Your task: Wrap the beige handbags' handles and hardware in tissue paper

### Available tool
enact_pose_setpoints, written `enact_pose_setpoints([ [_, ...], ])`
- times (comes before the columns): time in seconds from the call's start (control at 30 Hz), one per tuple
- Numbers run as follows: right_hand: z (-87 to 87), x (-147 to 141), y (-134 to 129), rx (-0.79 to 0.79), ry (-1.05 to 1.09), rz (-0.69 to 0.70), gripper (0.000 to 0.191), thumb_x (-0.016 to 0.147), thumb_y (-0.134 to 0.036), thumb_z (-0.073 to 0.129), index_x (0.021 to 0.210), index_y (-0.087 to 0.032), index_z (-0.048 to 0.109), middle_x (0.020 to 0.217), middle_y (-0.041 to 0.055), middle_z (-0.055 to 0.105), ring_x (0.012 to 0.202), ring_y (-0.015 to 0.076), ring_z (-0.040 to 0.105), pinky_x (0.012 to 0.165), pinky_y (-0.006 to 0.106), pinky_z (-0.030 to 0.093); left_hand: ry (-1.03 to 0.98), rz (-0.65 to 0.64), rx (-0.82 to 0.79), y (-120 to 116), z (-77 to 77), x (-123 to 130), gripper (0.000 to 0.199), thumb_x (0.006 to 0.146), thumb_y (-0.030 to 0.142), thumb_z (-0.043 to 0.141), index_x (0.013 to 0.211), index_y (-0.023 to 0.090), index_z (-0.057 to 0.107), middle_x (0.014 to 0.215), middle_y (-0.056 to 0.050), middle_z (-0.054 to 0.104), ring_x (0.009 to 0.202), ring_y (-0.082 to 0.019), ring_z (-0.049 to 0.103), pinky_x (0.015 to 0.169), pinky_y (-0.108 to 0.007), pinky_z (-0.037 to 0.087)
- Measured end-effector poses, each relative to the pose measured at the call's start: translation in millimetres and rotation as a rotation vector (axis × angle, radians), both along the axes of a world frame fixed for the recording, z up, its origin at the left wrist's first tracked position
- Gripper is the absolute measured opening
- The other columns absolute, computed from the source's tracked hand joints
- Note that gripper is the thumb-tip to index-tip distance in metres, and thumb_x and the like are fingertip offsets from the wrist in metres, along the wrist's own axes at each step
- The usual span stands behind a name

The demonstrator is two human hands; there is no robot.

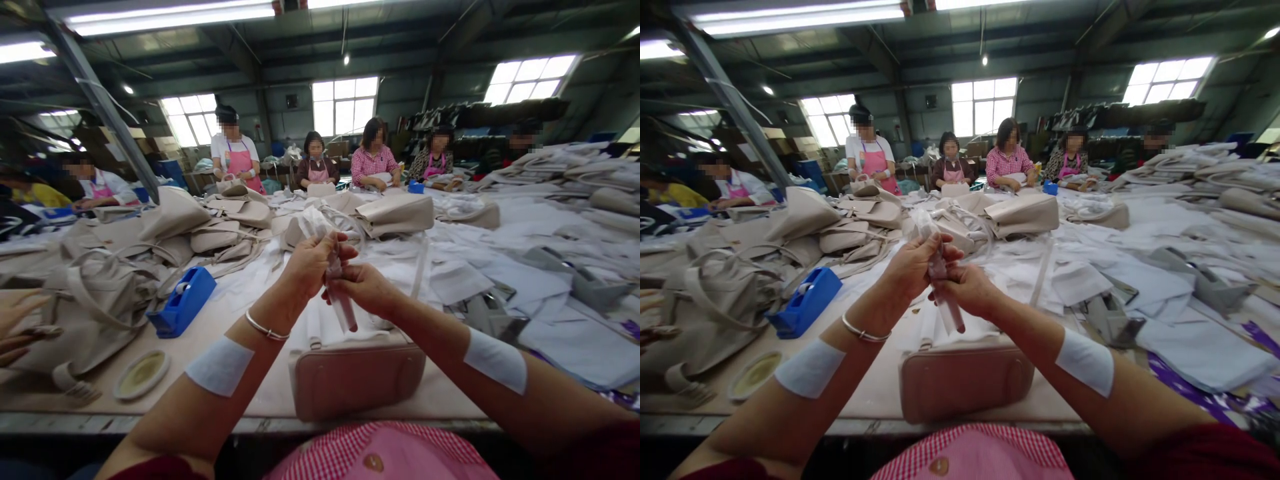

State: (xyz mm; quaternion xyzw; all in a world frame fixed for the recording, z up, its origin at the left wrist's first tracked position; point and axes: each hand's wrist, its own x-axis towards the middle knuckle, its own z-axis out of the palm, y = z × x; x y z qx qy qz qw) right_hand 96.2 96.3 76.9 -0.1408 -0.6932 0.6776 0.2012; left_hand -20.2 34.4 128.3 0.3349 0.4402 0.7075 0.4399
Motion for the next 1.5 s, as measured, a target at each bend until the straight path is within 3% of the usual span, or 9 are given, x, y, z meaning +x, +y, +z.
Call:
enact_pose_setpoints([
  [0.13,-11.5,10.7,-8.7,0.059,-0.124,0.038,0.027,0.076,-0.038,0.065,0.069,-0.012,0.071,0.067,0.0072,0.072,0.058,0.0149,0.062,0.055,0.026,0.046,0.020,0.058,0.057,0.9,17.8,-0.9,0.024,0.089,0.036,0.062,0.087,0.012,0.066,0.063,-0.005,0.069,0.065,-0.018,0.071,0.067,-0.029,0.056],
  [0.53,-41.5,35.0,-11.4,0.199,-0.138,0.030,0.031,0.085,-0.035,0.056,0.068,-0.013,0.069,0.062,0.0036,0.067,0.057,0.0133,0.057,0.058,0.026,0.043,0.028,0.214,0.191,14.9,88.9,-26.7,0.022,0.093,0.035,0.056,0.086,0.015,0.063,0.065,-0.003,0.068,0.075,-0.019,0.072,0.070,-0.029,0.056],
  [0.63,-49.2,38.8,-8.9,0.314,-0.153,0.002,0.029,0.087,-0.031,0.054,0.067,-0.015,0.067,0.061,0.0018,0.065,0.059,0.0137,0.059,0.060,0.025,0.043,0.087,0.085,0.213,8.5,72.8,-24.9,0.032,0.088,0.048,0.061,0.094,0.016,0.067,0.081,-0.008,0.073,0.088,-0.023,0.071,0.075,-0.033,0.055],
  [0.83,-48.0,38.6,1.5,0.535,-0.204,-0.094,0.027,0.090,-0.024,0.049,0.072,-0.016,0.067,0.069,0.0026,0.069,0.065,0.0149,0.063,0.062,0.024,0.043,0.426,-0.254,-0.079,-26.7,-13.1,-16.3,0.046,0.068,0.046,0.081,0.099,0.014,0.074,0.096,-0.013,0.073,0.087,-0.023,0.067,0.076,-0.030,0.050],
  [0.93,-41.9,31.9,-4.4,0.799,-0.303,-0.117,0.025,0.090,-0.025,0.051,0.075,-0.016,0.069,0.071,0.0051,0.071,0.066,0.0160,0.062,0.062,0.025,0.041,0.445,-0.197,-0.178,-40.9,-40.7,-15.4,0.033,0.065,0.035,0.085,0.090,0.016,0.076,0.083,-0.008,0.074,0.077,-0.020,0.065,0.073,-0.028,0.049],
  [1.07,-32.3,21.6,-22.9,1.084,-0.473,-0.103,0.027,0.091,-0.032,0.053,0.083,-0.017,0.073,0.079,0.0101,0.073,0.070,0.0196,0.064,0.061,0.027,0.038,0.398,-0.032,-0.240,-55.4,-45.8,-21.8,0.024,0.068,0.037,0.081,0.079,0.016,0.078,0.067,-0.005,0.069,0.063,-0.016,0.060,0.061,-0.026,0.047],
  [1.17,-26.4,18.2,-39.7,1.140,-0.465,-0.025,0.028,0.092,-0.033,0.051,0.086,-0.017,0.073,0.080,0.0103,0.074,0.069,0.0206,0.066,0.058,0.028,0.035,0.281,0.038,-0.156,-62.6,-25.2,-31.7,0.025,0.067,0.037,0.083,0.077,0.015,0.076,0.071,-0.006,0.070,0.065,-0.015,0.061,0.061,-0.024,0.049],
  [1.3,-20.6,20.8,-68.6,1.146,-0.389,0.081,0.027,0.089,-0.033,0.053,0.081,-0.017,0.073,0.074,0.0081,0.074,0.062,0.0191,0.064,0.052,0.028,0.030,0.091,0.078,0.009,-64.7,31.0,-38.8,0.022,0.072,0.033,0.080,0.082,0.016,0.072,0.073,-0.005,0.069,0.076,-0.019,0.067,0.070,-0.029,0.057],
  [1.5,-1.1,37.7,-94.3,1.044,-0.129,0.230,0.027,0.089,-0.036,0.055,0.079,-0.016,0.070,0.068,0.0068,0.071,0.056,0.0173,0.060,0.050,0.028,0.035,-0.086,-0.012,0.019,-61.4,106.2,-36.3,0.017,0.094,0.020,0.051,0.082,0.013,0.061,0.050,0.004,0.042,0.038,-0.004,0.039,0.033,-0.010,0.032],
])
